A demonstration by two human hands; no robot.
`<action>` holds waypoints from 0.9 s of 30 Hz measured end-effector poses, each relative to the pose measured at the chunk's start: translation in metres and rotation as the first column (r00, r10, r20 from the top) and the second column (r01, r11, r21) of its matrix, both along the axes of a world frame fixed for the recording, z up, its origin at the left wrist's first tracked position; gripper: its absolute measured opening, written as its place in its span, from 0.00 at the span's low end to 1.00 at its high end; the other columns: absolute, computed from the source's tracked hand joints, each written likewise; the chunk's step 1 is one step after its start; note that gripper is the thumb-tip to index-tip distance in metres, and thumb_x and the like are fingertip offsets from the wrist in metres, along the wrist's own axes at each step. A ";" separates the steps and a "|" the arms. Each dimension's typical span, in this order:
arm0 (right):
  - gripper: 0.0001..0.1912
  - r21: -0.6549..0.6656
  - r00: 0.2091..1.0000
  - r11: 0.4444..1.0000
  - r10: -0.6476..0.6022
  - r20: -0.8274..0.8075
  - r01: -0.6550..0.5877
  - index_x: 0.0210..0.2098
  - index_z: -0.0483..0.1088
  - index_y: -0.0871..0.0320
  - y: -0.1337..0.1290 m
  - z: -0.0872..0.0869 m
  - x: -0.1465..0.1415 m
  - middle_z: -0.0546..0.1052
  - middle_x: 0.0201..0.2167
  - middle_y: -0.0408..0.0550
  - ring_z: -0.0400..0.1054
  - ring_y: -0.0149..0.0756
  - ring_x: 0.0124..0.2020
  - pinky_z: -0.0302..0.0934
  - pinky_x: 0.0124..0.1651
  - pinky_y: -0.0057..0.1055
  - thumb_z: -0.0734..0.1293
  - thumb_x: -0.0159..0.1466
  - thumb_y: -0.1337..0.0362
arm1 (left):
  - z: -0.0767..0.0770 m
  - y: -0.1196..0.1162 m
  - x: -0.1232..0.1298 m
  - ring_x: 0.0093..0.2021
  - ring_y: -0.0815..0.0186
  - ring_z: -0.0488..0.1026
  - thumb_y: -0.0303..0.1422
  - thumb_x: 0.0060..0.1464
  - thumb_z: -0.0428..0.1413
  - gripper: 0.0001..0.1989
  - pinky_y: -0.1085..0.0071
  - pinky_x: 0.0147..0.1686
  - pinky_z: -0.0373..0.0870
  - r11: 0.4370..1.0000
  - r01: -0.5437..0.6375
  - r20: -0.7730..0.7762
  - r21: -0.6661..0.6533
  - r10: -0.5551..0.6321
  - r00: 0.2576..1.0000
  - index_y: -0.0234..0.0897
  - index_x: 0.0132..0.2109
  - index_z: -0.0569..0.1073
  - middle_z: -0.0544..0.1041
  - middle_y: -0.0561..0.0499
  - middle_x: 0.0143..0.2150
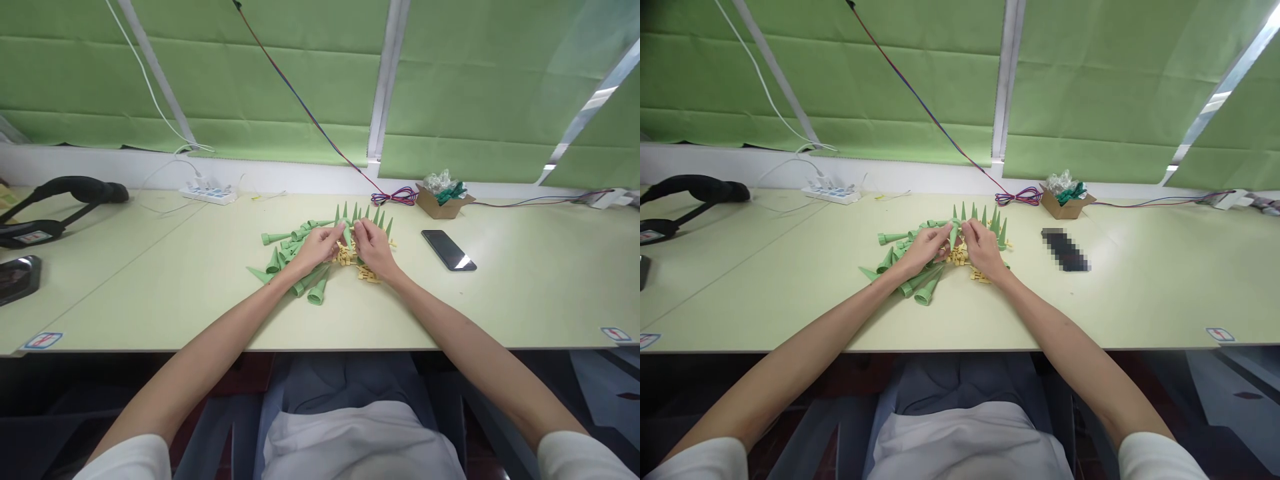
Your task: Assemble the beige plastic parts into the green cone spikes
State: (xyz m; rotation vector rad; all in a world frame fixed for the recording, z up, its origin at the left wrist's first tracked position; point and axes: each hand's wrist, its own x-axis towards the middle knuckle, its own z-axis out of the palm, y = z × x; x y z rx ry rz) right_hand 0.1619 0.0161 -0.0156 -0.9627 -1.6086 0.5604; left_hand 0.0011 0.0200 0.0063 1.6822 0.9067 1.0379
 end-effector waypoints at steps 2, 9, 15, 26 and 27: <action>0.27 -0.008 1.000 1.000 0.007 -0.004 -0.007 0.27 0.54 0.52 0.000 0.000 0.000 0.59 0.20 0.41 0.55 0.34 0.24 0.52 0.27 0.32 0.54 0.67 0.36 | 0.000 0.000 -0.001 0.18 0.73 0.54 0.58 0.57 0.54 0.27 0.73 0.18 0.50 1.000 0.006 -0.002 -0.001 -0.006 1.000 0.36 0.29 0.68 0.60 0.57 0.18; 0.27 -0.037 0.997 0.998 0.046 -0.056 -0.048 0.26 0.54 0.52 0.000 -0.002 0.000 0.59 0.19 0.40 0.55 0.33 0.22 0.52 0.26 0.32 0.56 0.67 0.36 | 0.002 -0.001 -0.003 0.20 0.73 0.56 0.55 0.57 0.55 0.25 0.73 0.21 0.54 0.992 0.007 -0.058 0.129 0.000 0.998 0.38 0.29 0.63 0.59 0.58 0.21; 0.29 -0.081 0.993 0.995 0.057 -0.107 -0.065 0.23 0.54 0.53 0.002 -0.003 0.002 0.58 0.15 0.39 0.54 0.31 0.19 0.51 0.23 0.31 0.57 0.66 0.36 | 0.004 -0.003 -0.005 0.26 0.71 0.63 0.48 0.59 0.56 0.19 0.73 0.26 0.61 0.965 0.033 -0.174 0.259 0.013 0.985 0.36 0.31 0.67 0.64 0.54 0.27; 0.32 -0.132 0.994 0.990 0.044 -0.104 -0.057 0.16 0.53 0.54 0.001 0.001 0.002 0.59 0.12 0.40 0.54 0.29 0.17 0.50 0.22 0.30 0.57 0.67 0.39 | -0.009 0.005 -0.005 0.30 0.71 0.70 0.41 0.54 0.61 0.14 0.74 0.26 0.64 0.902 -0.012 -0.234 0.432 0.126 0.964 0.36 0.39 0.67 0.69 0.48 0.42; 0.32 -0.131 0.993 0.990 0.042 -0.110 -0.056 0.17 0.53 0.54 0.001 0.000 0.001 0.59 0.12 0.40 0.54 0.29 0.17 0.50 0.22 0.30 0.57 0.67 0.39 | -0.009 0.005 -0.005 0.30 0.71 0.70 0.40 0.55 0.61 0.13 0.73 0.27 0.64 0.896 -0.022 -0.237 0.443 0.141 0.961 0.36 0.40 0.68 0.69 0.48 0.42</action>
